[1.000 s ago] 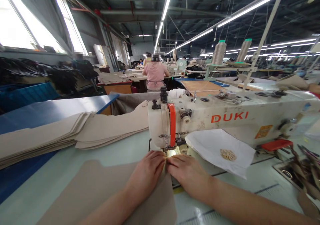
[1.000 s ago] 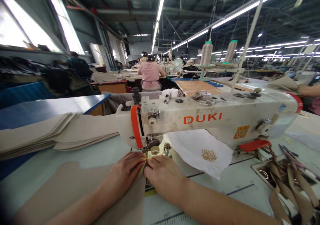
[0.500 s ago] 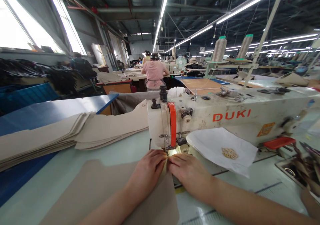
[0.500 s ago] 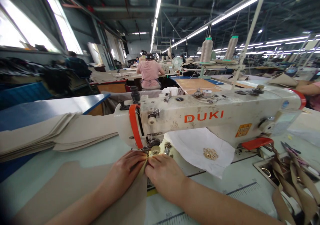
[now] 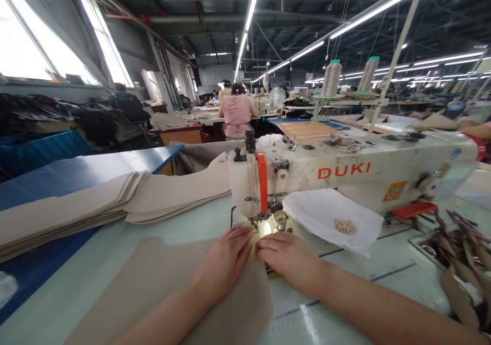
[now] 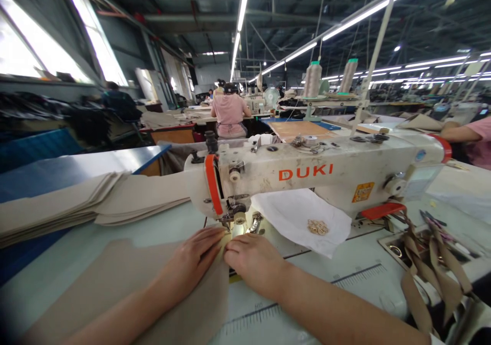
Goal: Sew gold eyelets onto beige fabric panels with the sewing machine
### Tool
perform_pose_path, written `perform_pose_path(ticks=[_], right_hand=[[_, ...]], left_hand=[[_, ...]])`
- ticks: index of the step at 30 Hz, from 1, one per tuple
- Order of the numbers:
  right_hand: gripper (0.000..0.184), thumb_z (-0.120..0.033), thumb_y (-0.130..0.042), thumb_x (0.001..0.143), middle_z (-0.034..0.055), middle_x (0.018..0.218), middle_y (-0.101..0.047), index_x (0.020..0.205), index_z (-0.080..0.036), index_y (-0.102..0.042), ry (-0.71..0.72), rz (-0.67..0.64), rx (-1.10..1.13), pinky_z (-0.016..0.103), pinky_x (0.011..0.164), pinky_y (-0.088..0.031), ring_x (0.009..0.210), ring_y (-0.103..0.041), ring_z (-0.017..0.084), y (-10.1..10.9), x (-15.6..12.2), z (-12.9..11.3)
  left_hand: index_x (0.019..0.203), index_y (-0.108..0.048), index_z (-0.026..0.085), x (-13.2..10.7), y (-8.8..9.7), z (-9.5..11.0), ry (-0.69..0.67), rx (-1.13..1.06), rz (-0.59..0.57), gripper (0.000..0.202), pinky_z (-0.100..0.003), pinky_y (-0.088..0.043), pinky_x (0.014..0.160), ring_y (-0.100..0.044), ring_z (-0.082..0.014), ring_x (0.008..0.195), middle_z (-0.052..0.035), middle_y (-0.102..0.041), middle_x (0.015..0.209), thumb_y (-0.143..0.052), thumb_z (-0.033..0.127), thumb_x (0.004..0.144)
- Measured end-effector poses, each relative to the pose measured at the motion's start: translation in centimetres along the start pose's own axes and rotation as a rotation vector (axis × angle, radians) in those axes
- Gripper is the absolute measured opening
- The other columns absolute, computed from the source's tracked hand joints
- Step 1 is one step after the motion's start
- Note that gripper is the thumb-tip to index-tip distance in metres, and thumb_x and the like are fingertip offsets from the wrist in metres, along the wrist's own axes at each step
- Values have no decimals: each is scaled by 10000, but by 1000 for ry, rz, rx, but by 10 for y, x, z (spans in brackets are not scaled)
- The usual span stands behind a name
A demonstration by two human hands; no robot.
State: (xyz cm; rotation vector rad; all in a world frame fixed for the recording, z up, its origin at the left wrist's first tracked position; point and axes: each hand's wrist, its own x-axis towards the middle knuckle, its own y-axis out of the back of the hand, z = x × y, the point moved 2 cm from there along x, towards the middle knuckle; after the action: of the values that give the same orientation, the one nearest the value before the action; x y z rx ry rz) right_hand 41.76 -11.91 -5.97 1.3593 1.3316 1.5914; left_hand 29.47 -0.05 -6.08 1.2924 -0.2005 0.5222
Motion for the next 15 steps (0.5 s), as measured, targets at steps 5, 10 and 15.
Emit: perform_pose_path(ticks=[5, 10, 15], right_hand=[[97, -156, -520, 913, 65, 982, -651, 925, -147, -616, 9, -15, 15, 291, 916, -414, 986, -566, 177, 5, 1, -1], [93, -143, -523, 905, 70, 987, -650, 905, -133, -616, 11, -29, -3, 300, 916, -417, 995, -559, 184, 5, 1, -1], [117, -128, -503, 908, 69, 997, -648, 912, -132, -620, 6, -45, -4, 284, 918, -418, 996, -551, 171, 5, 3, 0]], left_hand=[[1094, -643, 182, 1, -1, 1, 7, 25, -54, 321, -350, -470, 993, -609, -195, 1094, -66, -664, 1179, -382, 232, 913], [1105, -636, 182, 1, 0, 2, -9, 47, -82, 331, -344, -463, 997, -601, -186, 1116, -61, -653, 1206, -366, 225, 919], [1067, -649, 160, 3, 1, 3, -57, 40, -52, 323, -338, -474, 986, -609, -189, 1101, -80, -668, 1171, -368, 175, 907]])
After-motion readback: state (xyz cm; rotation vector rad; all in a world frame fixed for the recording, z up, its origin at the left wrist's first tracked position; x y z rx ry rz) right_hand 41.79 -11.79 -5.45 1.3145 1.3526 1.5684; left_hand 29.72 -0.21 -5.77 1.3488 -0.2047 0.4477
